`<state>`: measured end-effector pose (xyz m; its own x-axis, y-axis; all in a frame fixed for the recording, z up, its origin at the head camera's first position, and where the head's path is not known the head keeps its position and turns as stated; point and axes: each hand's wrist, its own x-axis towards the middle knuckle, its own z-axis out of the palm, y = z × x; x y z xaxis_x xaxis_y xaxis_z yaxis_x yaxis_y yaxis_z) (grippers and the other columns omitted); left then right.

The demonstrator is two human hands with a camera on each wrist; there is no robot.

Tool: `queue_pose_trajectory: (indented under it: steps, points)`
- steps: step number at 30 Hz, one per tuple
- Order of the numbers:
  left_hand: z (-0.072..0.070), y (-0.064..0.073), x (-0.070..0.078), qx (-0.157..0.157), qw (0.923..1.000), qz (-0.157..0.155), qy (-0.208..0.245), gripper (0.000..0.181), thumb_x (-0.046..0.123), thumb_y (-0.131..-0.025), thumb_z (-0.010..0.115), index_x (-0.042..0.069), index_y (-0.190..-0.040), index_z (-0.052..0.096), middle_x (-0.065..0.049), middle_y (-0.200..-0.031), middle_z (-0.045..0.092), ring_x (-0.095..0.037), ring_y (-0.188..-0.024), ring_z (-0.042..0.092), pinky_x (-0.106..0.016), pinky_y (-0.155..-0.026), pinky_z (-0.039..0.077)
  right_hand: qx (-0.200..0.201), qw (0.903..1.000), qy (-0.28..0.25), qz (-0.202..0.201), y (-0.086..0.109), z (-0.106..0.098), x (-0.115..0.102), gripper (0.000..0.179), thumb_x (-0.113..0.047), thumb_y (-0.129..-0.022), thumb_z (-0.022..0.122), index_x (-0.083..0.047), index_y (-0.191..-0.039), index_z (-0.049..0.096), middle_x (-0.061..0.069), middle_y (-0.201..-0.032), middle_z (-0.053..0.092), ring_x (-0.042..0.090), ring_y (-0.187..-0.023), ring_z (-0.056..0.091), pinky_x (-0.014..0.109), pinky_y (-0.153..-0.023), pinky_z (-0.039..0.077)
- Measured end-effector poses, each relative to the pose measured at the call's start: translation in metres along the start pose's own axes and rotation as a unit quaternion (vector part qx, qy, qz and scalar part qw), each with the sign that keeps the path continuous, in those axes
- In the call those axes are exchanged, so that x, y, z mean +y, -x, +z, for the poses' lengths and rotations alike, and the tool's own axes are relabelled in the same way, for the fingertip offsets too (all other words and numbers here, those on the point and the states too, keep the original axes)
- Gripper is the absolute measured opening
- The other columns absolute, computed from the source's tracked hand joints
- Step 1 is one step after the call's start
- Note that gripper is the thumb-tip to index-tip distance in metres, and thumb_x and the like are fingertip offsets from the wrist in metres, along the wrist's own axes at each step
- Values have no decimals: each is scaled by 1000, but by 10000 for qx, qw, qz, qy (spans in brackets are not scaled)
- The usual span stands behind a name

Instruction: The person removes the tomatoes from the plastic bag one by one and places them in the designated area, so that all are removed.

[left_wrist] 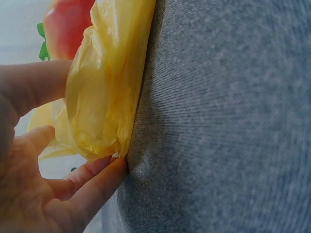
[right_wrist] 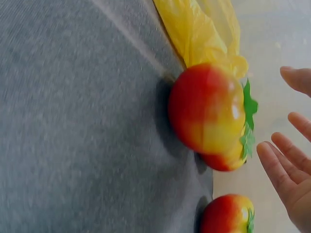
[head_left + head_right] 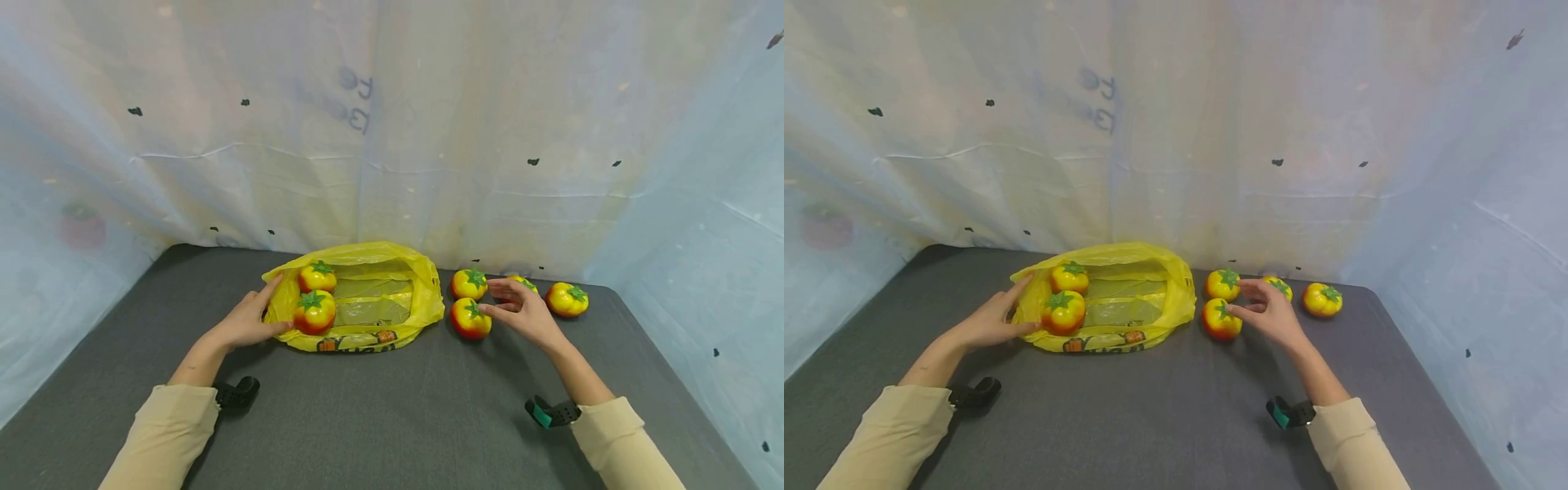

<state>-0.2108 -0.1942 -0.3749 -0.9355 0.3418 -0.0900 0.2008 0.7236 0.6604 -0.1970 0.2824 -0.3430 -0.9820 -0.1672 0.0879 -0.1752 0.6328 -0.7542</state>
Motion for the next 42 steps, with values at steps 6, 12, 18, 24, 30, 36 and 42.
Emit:
queue_pose_trajectory:
  steps: [6, 12, 18, 24, 30, 36, 42]
  points:
    - [0, 1, 0, 4, 10000, 43, -3, 94, 29, -89, 66, 1, -154, 5, -29, -111, 40, -31, -89, 44, -40, -72, 39, 17, 9992, -288, -273, -4, 8, -8, 55, -21, -89, 69, 2, -134, 48, 21, -135, 50, 38, -122, 50, 35, -94, 48]
    - [0, 1, -1, 46, 10000, 56, -16, 93, 28, -88, 66, 1, -154, 5, -32, -113, 39, -33, -90, 45, -43, -73, 40, 1, 9976, -526, -447, -11, 19, -20, 52, -19, -89, 70, 2, -132, 51, 21, -134, 52, 37, -121, 52, 38, -93, 49]
    - [1, 1, -1, -26, 10000, -4, 1, 94, 29, -89, 66, 3, -154, 4, -33, -116, 38, -35, -93, 45, -44, -74, 41, -138, 9955, -707, -611, -18, 33, -29, 50, -17, -88, 70, 0, -132, 52, 21, -133, 53, 37, -120, 53, 46, -95, 46]
    - [1, 1, -1, -29, 10000, -6, 18, 94, 30, -89, 65, 4, -154, 4, -36, -122, 35, -39, -99, 45, -48, -78, 41, -157, 9939, -846, -684, -23, 46, -37, 47, -15, -87, 71, -3, -130, 54, 19, -132, 54, 41, -122, 50, 48, -96, 46]
    - [2, 0, -1, -14, 10000, -29, 8, 94, 31, -89, 65, 4, -154, 3, -36, -122, 35, -40, -101, 46, -49, -80, 42, -306, 9910, -1059, -759, -29, 61, -47, 51, -17, -88, 70, 0, -133, 51, 21, -135, 51, 38, -123, 50, 50, -97, 44]
    - [3, -1, -3, 10, 10000, -9, -30, 94, 31, -88, 65, 4, -154, 4, -33, -117, 37, -35, -94, 46, -44, -76, 41, -514, 9866, -1353, -757, -32, 74, -56, 50, -15, -88, 70, -2, -133, 51, 21, -135, 50, 41, -120, 52, 49, -96, 45]
    - [3, -2, -5, 41, 10000, -20, 9, 94, 29, -88, 66, 4, -154, 4, -29, -112, 39, -31, -89, 44, -40, -73, 39, -531, 9833, -1435, -991, -37, 90, -60, 46, -11, -87, 70, -4, -130, 54, 18, -132, 55, 45, -118, 52, 45, -94, 47]
